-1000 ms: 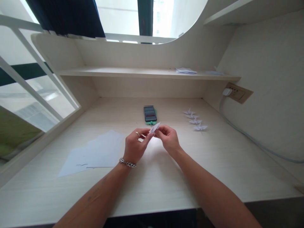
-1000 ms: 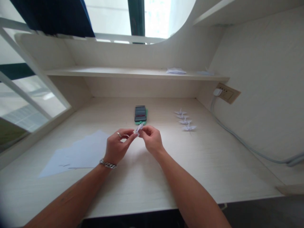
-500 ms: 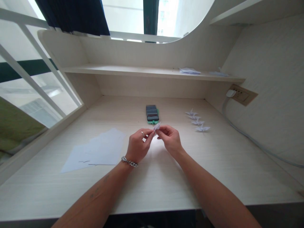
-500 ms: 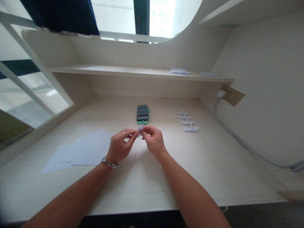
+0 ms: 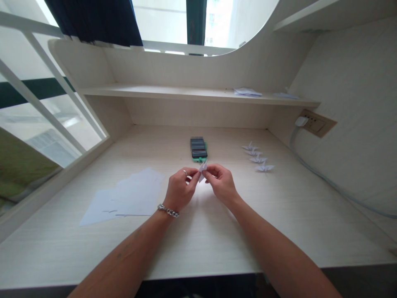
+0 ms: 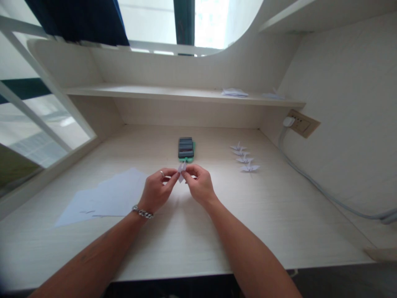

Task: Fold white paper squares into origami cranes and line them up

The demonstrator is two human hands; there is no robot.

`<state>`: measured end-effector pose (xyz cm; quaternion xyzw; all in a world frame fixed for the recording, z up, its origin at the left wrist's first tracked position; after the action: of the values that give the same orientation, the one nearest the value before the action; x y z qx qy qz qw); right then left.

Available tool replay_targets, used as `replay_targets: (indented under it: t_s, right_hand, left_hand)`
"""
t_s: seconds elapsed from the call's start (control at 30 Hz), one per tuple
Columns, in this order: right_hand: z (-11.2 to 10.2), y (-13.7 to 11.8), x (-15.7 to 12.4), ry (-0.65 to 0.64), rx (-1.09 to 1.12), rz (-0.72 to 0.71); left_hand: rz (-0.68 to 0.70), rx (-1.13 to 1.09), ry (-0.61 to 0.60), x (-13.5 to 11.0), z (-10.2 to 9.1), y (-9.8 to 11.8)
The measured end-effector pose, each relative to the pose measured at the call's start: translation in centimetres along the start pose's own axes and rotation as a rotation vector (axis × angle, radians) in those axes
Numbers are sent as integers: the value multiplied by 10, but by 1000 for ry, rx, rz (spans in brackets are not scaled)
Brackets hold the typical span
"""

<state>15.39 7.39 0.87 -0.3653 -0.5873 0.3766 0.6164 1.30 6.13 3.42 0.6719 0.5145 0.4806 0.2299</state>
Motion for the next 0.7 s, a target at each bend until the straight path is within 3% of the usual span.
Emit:
replay_targets:
  t_s: [0.17,0.33,0.7]
  right_hand:
    - [2,6,-1,-45,-23,0]
    - [8,15,-2,-89,48,89]
    - [3,19,-1,13,66,151]
  left_hand:
    - [-124,-57,-58,5,3,-13]
    - [-217,-236,-151,11,10,-28]
    - [-323,-314,-200,7,21,-32]
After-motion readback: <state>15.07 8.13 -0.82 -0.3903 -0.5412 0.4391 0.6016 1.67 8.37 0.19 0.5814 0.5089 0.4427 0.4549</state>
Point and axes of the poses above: each hand's wrist, its own x-axis towards the middle knuckle, its own z-axis out of the palm, y = z × x, the point moved 8 cm from there along x, towards the middle knuckle, and after that the axes turned 9 degrees about -z, right-handed, at the moved point
